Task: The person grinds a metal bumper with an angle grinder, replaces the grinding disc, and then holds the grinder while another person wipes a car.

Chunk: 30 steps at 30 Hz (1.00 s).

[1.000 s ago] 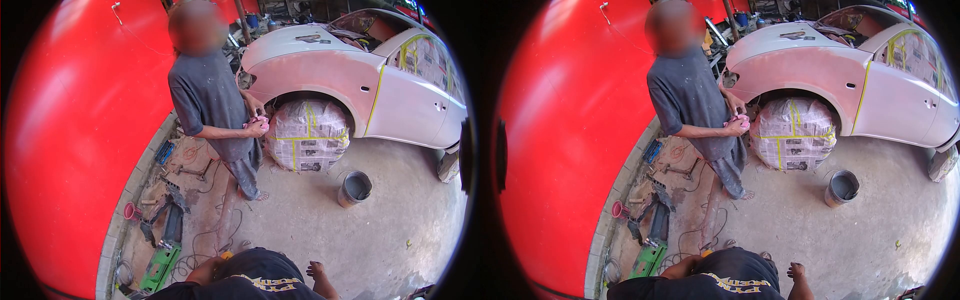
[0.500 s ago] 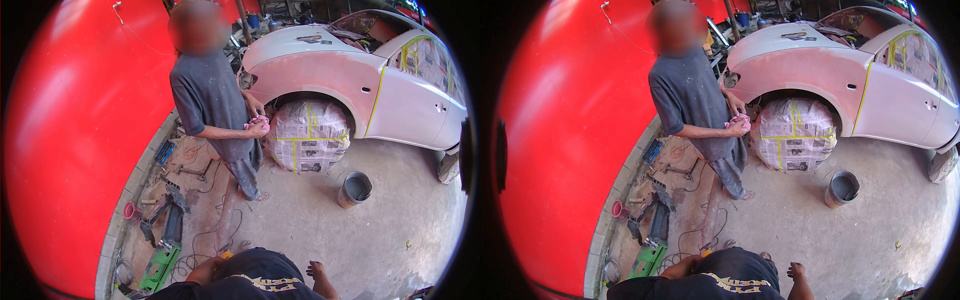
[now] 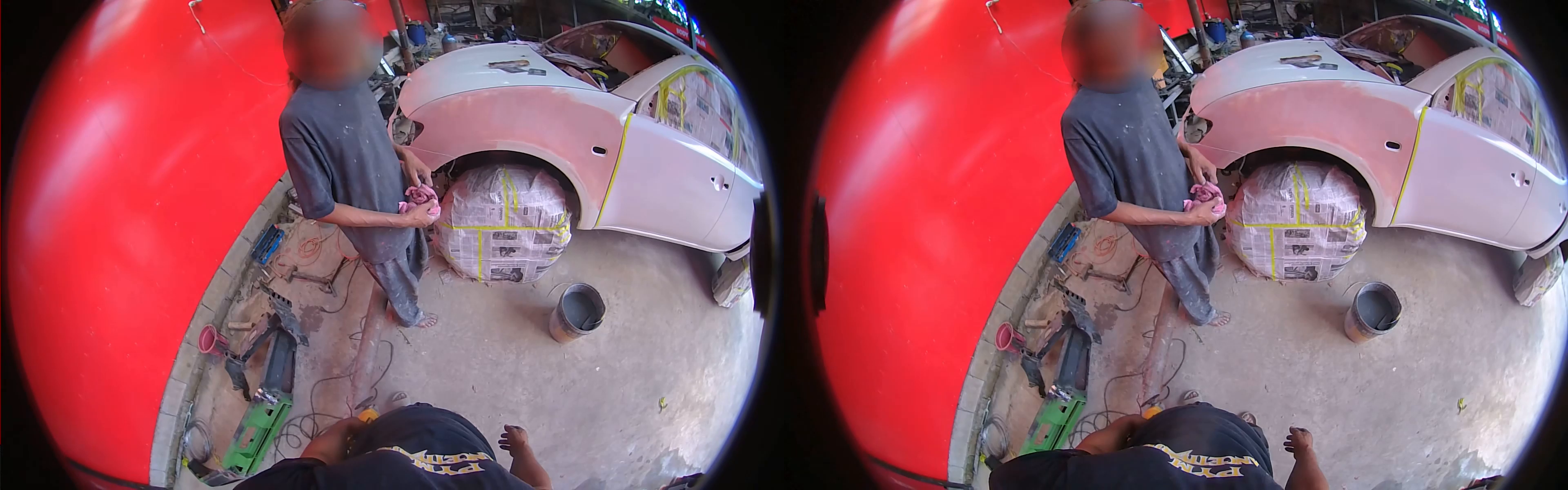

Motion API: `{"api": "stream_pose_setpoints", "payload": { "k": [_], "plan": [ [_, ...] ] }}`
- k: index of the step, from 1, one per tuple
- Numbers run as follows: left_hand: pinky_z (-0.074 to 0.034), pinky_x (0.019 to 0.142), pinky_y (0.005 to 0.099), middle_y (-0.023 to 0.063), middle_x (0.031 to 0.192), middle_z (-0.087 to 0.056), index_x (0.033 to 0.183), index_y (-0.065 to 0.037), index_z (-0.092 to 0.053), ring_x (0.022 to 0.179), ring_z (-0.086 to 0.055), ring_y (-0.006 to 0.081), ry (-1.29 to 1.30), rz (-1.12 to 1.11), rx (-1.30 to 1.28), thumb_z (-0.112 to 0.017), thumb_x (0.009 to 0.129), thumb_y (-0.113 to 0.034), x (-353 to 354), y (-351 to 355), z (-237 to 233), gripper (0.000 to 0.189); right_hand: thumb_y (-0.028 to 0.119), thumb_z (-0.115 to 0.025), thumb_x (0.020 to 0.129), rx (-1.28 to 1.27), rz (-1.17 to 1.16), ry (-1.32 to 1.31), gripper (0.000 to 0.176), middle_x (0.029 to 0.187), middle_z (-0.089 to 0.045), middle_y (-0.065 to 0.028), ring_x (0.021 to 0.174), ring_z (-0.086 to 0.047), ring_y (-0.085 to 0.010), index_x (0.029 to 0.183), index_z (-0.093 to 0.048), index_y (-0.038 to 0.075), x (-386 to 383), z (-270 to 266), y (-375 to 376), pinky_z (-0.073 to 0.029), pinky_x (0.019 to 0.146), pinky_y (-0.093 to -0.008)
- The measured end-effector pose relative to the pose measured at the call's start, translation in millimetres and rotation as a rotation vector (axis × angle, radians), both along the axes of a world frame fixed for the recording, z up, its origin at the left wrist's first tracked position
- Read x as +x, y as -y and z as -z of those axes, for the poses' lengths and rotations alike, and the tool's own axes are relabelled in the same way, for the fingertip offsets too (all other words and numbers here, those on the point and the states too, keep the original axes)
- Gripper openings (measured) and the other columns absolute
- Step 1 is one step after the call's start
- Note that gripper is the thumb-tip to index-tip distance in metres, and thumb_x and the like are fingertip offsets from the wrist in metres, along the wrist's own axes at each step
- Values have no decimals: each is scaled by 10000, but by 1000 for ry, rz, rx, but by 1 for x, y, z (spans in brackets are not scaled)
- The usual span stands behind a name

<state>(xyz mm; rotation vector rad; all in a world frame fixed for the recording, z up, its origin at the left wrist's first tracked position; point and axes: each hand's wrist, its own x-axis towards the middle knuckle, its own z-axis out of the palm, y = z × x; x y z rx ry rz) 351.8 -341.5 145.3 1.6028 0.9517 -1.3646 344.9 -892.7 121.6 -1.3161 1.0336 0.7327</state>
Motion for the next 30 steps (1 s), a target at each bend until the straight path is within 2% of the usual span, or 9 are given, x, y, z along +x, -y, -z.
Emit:
{"api": "stream_pose_setpoints", "payload": {
  "k": [6, 9, 15, 18, 30],
  "plan": [
    [-433, 904, 445, 60, 1180, -643, 1199, -157, -614, 1106, -578, 214, -5, 24, 36, -775, 795, -479, 4, 15, -30, 541, 309, -573, 945, -3, -4, -2, 414, 1084, -627, -157, 805, -667, -312, 1280, -518, 71, 3, -2, -1, -550, 664, -437],
    [-449, 863, 450, 52, 1146, -651, 1186, -162, -617, 1075, -590, 209, -16, 24, 44, -783, 788, -467, 4, 16, -30, 529, 310, -578, 942, 1, -4, 2, 412, 1086, -625, -162, 804, -667, -319, 1273, -520, 71, 2, 4, -1, -550, 665, -444],
    [-480, 814, 403, 57, 1045, -684, 1103, -131, -667, 977, -626, 190, 72, -33, -59, -798, 785, -407, 2, 7, -26, 442, 297, -597, 928, 39, 25, -14, 425, 1108, -620, -191, 810, -666, -350, 1274, -514, 66, -5, 19, 0, -553, 666, -465],
    [-482, 810, 383, 66, 1009, -697, 1079, -121, -684, 938, -638, 184, 130, -19, -45, -801, 788, -371, 0, -9, 9, 401, 285, -600, 924, 37, -1, -7, 431, 1120, -618, -201, 816, -666, -358, 1279, -508, 58, 10, 18, -3, -555, 669, -473],
    [-477, 820, 396, 66, 1026, -698, 1104, -124, -677, 942, -641, 189, 40, -71, -48, -806, 782, -374, -9, 2, -19, 428, 294, -584, 939, -18, -27, 2, 414, 1078, -629, -163, 799, -669, -327, 1279, -522, 67, 3, 9, -6, -555, 668, -461]
  ]
}}
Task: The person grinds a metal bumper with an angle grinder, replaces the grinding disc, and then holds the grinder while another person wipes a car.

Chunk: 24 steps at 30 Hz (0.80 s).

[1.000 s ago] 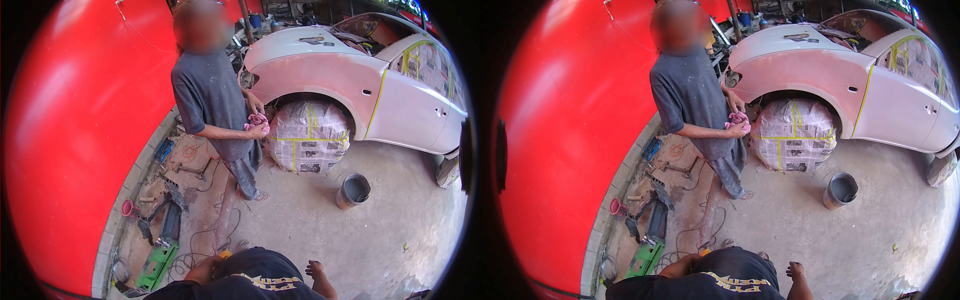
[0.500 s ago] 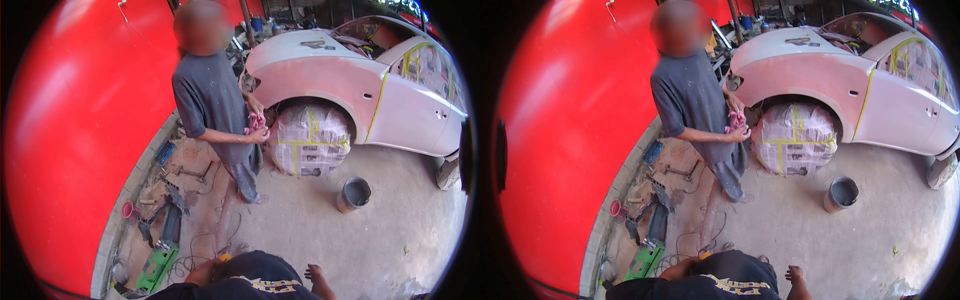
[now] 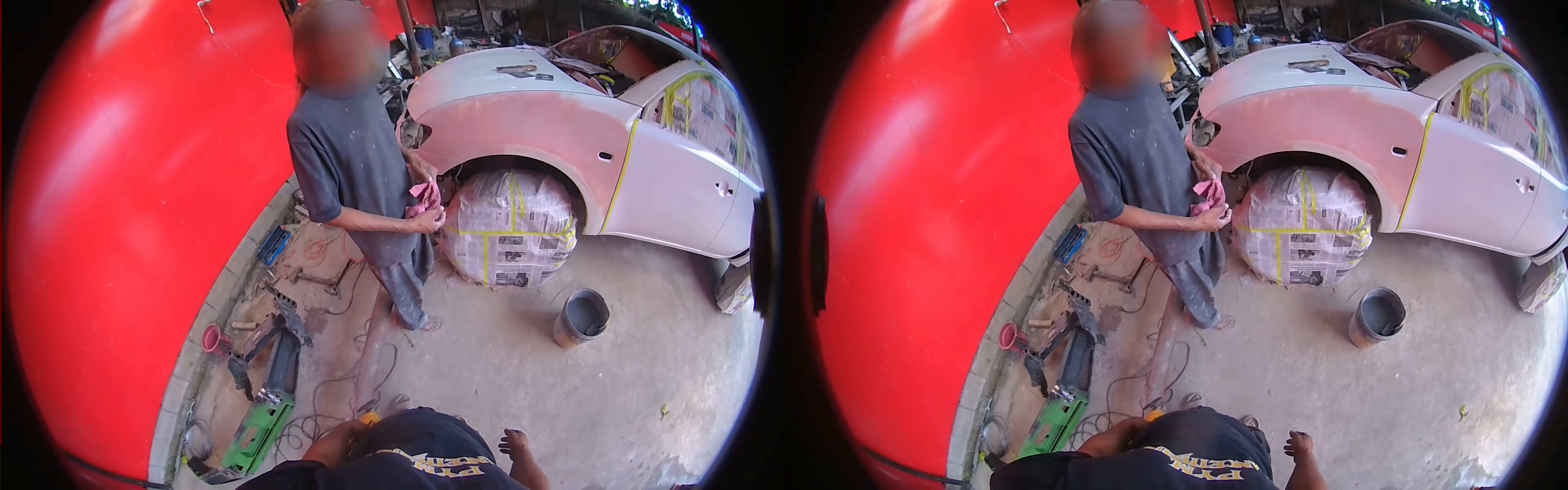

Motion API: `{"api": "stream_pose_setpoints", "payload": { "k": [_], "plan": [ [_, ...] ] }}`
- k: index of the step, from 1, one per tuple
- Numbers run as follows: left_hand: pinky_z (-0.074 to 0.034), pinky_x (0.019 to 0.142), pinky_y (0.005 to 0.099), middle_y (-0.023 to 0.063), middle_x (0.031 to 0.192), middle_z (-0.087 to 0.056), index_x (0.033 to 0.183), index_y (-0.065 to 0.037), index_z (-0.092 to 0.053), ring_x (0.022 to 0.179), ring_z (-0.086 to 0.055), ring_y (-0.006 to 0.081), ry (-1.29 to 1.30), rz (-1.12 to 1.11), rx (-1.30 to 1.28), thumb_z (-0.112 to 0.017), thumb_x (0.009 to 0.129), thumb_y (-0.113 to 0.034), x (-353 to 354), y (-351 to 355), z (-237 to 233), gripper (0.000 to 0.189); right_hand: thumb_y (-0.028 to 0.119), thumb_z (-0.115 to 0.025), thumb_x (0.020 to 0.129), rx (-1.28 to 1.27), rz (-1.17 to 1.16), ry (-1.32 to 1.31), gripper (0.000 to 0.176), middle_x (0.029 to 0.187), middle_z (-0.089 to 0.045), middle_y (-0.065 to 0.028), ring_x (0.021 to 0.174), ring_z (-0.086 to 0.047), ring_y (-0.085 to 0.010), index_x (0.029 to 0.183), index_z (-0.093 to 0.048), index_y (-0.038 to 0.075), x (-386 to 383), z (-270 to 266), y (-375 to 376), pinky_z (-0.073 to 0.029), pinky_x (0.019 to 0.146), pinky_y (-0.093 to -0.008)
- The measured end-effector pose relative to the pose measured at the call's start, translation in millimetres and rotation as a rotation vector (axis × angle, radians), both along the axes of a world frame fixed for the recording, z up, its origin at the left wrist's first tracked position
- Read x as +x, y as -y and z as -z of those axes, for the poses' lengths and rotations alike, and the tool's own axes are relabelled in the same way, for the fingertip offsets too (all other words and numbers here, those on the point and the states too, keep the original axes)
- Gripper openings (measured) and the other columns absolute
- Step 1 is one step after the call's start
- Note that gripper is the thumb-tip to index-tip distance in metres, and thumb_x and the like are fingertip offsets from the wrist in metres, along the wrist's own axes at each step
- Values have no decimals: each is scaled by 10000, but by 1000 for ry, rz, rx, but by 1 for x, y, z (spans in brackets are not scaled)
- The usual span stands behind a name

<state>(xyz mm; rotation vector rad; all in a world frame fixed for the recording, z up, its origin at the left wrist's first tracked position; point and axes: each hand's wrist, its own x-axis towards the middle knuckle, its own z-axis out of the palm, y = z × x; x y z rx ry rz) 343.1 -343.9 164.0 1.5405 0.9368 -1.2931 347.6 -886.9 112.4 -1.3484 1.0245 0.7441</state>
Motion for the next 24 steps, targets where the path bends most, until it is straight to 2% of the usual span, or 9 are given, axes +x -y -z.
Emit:
{"api": "stream_pose_setpoints", "payload": {
  "k": [8, 11, 12, 14, 16, 22, 24],
  "plan": [
    [-474, 827, 404, 66, 1037, -699, 1121, -125, -672, 945, -642, 192, 50, -115, -130, -810, 778, -376, -5, 0, -11, 446, 308, -586, 936, 26, 8, -12, 437, 1084, -625, -169, 811, -667, -330, 1295, -509, 72, -4, 1, -1, -552, 683, -471],
    [-473, 830, 410, 66, 1051, -697, 1131, -127, -667, 958, -640, 197, 148, -173, -296, -814, 770, -379, -6, 12, -74, 464, 306, -586, 934, 29, 13, -8, 438, 1088, -622, -171, 818, -666, -333, 1297, -508, 73, -6, 1, -1, -550, 688, -472],
    [-473, 830, 413, 66, 1060, -695, 1133, -128, -665, 966, -638, 201, 161, -117, -279, -817, 766, -377, -3, 14, -81, 469, 305, -586, 934, 30, 16, -5, 438, 1090, -621, -171, 820, -665, -334, 1297, -508, 73, -6, 1, -1, -549, 689, -472],
    [-472, 831, 420, 68, 1074, -690, 1137, -132, -662, 981, -633, 207, 106, -40, -146, -819, 759, -377, -2, 17, -72, 477, 303, -586, 933, 28, 22, -15, 437, 1093, -620, -171, 818, -665, -335, 1296, -508, 74, -9, 3, -1, -547, 688, -470],
    [-470, 831, 428, 69, 1087, -684, 1138, -136, -659, 992, -628, 212, -20, 0, 87, -820, 753, -380, 6, 20, -41, 483, 303, -587, 932, 34, 24, -17, 439, 1094, -619, -170, 816, -664, -335, 1297, -506, 74, -9, 3, -1, -546, 688, -469],
    [-461, 852, 427, 63, 1084, -678, 1147, -144, -648, 1006, -619, 209, 88, -94, -132, -815, 752, -393, -11, 2, -35, 496, 305, -591, 931, 49, 19, -14, 439, 1091, -619, -168, 810, -663, -332, 1294, -506, 75, -16, 5, 0, -544, 684, -468],
    [-457, 865, 427, 59, 1100, -675, 1156, -145, -642, 1020, -614, 208, 24, -64, -33, -812, 756, -385, -4, 13, -39, 496, 303, -591, 931, 56, 21, -8, 430, 1090, -619, -168, 809, -663, -331, 1288, -509, 77, -17, 6, 0, -544, 683, -466]
  ]
}}
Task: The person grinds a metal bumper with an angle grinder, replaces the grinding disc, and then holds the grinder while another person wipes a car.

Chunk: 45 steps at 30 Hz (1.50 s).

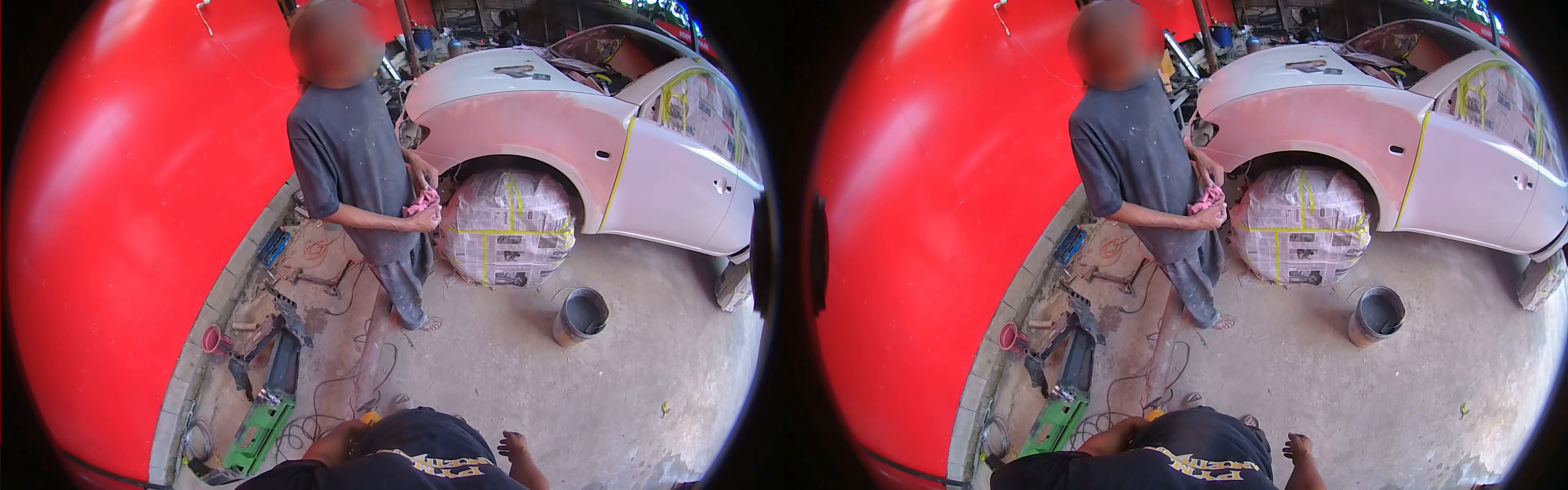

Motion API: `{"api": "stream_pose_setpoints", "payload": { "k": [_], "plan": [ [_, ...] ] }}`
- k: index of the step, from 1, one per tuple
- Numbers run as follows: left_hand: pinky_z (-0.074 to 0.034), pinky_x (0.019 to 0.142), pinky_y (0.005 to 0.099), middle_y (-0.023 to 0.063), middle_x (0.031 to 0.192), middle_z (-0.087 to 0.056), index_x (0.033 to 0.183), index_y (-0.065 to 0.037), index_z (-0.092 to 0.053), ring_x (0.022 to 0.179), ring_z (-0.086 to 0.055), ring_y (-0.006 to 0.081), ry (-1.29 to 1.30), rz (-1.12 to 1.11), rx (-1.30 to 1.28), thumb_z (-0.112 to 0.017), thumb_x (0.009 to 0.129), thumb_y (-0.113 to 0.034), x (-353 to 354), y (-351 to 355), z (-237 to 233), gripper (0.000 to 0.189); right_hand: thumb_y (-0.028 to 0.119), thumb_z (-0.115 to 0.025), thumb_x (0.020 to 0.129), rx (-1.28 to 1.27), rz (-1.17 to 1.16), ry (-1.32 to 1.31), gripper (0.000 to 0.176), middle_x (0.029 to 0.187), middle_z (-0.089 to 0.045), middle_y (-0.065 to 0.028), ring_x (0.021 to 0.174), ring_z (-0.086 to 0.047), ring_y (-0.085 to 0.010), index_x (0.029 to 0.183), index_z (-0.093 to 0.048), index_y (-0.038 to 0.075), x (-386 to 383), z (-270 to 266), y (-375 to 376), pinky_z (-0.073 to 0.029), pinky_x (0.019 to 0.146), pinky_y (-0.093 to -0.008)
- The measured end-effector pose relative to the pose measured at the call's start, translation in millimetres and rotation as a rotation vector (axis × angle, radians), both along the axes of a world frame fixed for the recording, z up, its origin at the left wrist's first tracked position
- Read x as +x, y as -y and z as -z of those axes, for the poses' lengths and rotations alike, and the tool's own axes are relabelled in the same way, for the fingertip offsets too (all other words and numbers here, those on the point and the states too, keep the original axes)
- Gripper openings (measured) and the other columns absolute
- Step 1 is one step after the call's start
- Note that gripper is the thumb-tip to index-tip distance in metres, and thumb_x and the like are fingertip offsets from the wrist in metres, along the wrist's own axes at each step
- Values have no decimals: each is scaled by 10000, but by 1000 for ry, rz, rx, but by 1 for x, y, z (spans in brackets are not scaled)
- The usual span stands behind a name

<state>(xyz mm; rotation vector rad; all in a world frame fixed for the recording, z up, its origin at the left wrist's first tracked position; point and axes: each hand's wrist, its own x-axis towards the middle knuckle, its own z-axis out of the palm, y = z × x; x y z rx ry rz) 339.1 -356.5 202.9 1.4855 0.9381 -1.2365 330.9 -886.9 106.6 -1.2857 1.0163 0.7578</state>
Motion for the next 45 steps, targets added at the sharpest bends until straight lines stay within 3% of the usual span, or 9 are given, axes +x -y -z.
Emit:
{"api": "stream_pose_setpoints", "payload": {
  "k": [1, 4, 14, 17, 39, 45],
  "plan": [
    [-455, 871, 427, 57, 1108, -673, 1160, -146, -640, 1028, -611, 207, -34, 15, 48, -811, 758, -381, 3, 4, -4, 496, 301, -588, 933, -4, -1, -2, 426, 1090, -620, -168, 808, -663, -330, 1287, -510, 77, 0, 0, 0, -544, 683, -465],
    [-448, 891, 434, 57, 1140, -664, 1174, -146, -630, 1056, -602, 214, 191, -121, -98, -804, 769, -375, -13, 8, -38, 497, 297, -579, 939, -15, -6, -11, 417, 1091, -623, -168, 808, -664, -326, 1286, -512, 75, 2, -2, -1, -546, 684, -460],
    [-433, 911, 434, 60, 1169, -652, 1231, -151, -591, 1103, -580, 222, -69, 55, 9, -772, 799, -459, 5, -12, 57, 561, 295, -557, 953, -25, -6, -22, 426, 1130, -629, -179, 851, -668, -332, 1307, -505, 65, 2, -14, -2, -554, 696, -461],
    [-442, 902, 400, 62, 1156, -656, 1193, -133, -622, 1085, -586, 207, -38, 123, 50, -763, 819, -418, 8, -6, 41, 491, 294, -556, 954, -29, -4, -21, 430, 1132, -629, -181, 853, -668, -333, 1314, -503, 65, 2, -16, -3, -555, 696, -462],
    [-450, 885, 370, 61, 1112, -670, 1148, -116, -650, 1049, -599, 187, 3, -1, -13, -753, 830, -375, 7, -1, 29, 423, 300, -576, 940, -51, -24, -4, 431, 1110, -635, -176, 817, -672, -339, 1301, -514, 75, 10, -9, -1, -557, 690, -471],
    [-453, 881, 362, 61, 1100, -674, 1136, -111, -657, 1039, -602, 182, 22, -39, -34, -751, 834, -364, 6, -2, 27, 405, 288, -588, 928, -34, 2, 12, 414, 1073, -643, -174, 756, -671, -318, 1268, -524, 59, 13, -9, 1, -541, 628, -439]
  ]
}}
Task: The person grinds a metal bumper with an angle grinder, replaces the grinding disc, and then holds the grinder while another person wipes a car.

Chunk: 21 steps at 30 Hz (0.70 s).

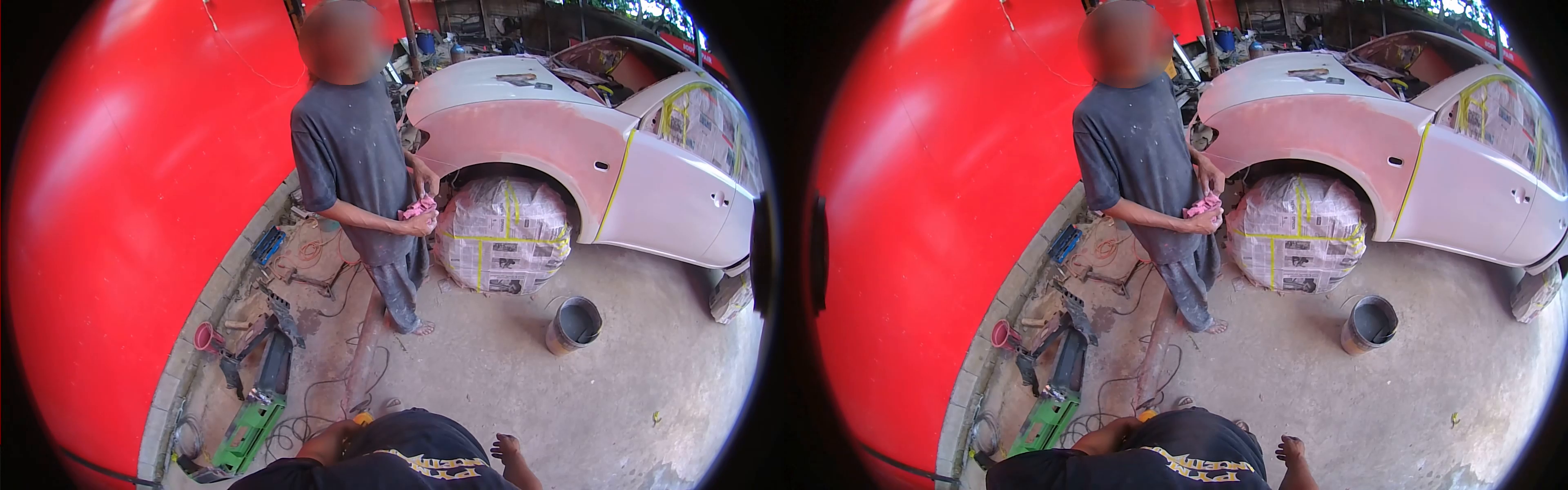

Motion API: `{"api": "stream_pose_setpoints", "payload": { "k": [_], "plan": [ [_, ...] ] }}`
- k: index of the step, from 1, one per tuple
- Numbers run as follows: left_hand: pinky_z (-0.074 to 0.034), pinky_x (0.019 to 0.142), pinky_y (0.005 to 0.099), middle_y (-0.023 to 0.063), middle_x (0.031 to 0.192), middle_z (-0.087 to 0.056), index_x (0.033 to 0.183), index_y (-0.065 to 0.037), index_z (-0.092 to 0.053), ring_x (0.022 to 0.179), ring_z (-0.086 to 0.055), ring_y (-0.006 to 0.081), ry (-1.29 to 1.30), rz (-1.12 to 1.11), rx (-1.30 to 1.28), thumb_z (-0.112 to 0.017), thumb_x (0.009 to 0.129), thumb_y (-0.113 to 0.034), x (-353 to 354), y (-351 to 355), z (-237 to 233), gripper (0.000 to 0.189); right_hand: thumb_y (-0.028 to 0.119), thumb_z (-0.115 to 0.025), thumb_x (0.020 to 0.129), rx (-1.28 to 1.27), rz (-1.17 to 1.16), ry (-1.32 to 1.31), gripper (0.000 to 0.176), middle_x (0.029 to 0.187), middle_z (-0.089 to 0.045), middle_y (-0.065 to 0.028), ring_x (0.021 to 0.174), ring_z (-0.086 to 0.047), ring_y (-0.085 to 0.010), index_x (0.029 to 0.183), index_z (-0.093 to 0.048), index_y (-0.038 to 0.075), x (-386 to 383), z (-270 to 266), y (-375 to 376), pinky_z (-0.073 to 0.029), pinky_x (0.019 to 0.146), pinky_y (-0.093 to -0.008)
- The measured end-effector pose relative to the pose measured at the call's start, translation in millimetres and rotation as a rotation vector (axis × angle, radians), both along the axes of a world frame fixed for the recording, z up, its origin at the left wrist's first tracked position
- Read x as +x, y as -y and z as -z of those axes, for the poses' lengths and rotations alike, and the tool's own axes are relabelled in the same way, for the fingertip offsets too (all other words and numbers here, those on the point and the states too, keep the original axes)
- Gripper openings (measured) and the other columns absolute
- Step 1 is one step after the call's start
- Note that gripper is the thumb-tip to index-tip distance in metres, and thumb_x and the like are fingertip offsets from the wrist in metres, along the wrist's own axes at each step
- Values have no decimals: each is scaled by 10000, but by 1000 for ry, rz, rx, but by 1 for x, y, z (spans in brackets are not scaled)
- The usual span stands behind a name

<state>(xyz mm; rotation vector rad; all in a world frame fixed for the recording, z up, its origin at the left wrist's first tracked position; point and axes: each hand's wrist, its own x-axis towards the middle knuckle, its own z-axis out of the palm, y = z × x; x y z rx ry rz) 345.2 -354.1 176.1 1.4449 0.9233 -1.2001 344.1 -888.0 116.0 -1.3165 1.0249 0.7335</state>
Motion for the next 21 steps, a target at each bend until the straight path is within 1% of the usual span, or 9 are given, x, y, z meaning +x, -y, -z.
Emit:
{"api": "stream_pose_setpoints", "payload": {
  "k": [3, 8, 9, 12, 13, 15, 16, 17, 21],
  "plan": [
    [-454, 879, 358, 60, 1094, -675, 1130, -109, -661, 1034, -604, 179, 13, -26, -18, -750, 835, -358, -2, -1, -2, 396, 307, -584, 936, 2, -14, 0, 434, 1129, -621, -188, 833, -666, -340, 1293, -516, 72, 0, 2, 1, -559, 677, -467],
    [-456, 875, 351, 60, 1084, -679, 1120, -105, -667, 1026, -607, 175, 67, -80, -75, -748, 838, -349, -7, -2, -14, 381, 302, -587, 938, 11, -40, -23, 423, 1106, -629, -181, 823, -668, -338, 1291, -517, 79, 2, 10, -2, -559, 680, -472],
    [-456, 874, 350, 60, 1082, -679, 1118, -104, -668, 1025, -607, 174, 95, -104, -103, -747, 838, -347, -10, -3, -17, 378, 299, -588, 938, 14, -37, -21, 421, 1104, -630, -181, 823, -668, -338, 1290, -518, 80, 4, 8, -2, -559, 681, -473],
    [-457, 872, 346, 60, 1075, -681, 1111, -102, -672, 1020, -609, 172, 213, -182, -193, -746, 840, -341, -21, -5, -24, 369, 290, -599, 925, 7, -24, 9, 408, 1042, -650, -167, 724, -670, -306, 1262, -534, 70, 8, 1, -6, -546, 616, -425],
    [-458, 871, 345, 60, 1073, -682, 1109, -101, -673, 1018, -610, 171, 277, -209, -228, -745, 840, -339, -27, -8, -25, 366, 292, -592, 931, 6, -36, 9, 410, 1064, -643, -172, 761, -668, -317, 1271, -528, 72, 11, -1, -7, -550, 642, -439],
    [-467, 845, 321, 54, 1010, -695, 1066, -88, -694, 952, -627, 156, 169, -241, -183, -731, 848, -286, -22, -9, -6, 296, 296, -577, 944, 6, -58, 6, 414, 1107, -628, -182, 837, -665, -338, 1289, -518, 76, 12, -1, -7, -558, 695, -467],
    [-472, 832, 308, 51, 978, -701, 1044, -82, -704, 919, -636, 149, 115, -259, -159, -724, 852, -260, -19, -7, 0, 262, 297, -576, 945, 10, -55, 12, 413, 1108, -628, -183, 838, -665, -338, 1288, -518, 76, 13, 1, -7, -558, 697, -468],
    [-473, 829, 315, 50, 975, -702, 1044, -87, -703, 912, -638, 152, 72, -220, -118, -728, 848, -265, -19, -7, 7, 265, 298, -575, 945, 12, -56, 10, 411, 1109, -627, -183, 838, -665, -338, 1287, -519, 75, 10, 2, -5, -557, 698, -468],
    [-478, 814, 340, 48, 966, -706, 1043, -108, -699, 885, -645, 161, 21, -138, -62, -747, 834, -284, -8, 3, -18, 277, 300, -573, 948, 4, -61, -6, 413, 1117, -625, -183, 848, -664, -338, 1289, -520, 73, 10, 7, -4, -557, 701, -467]
  ]
}}
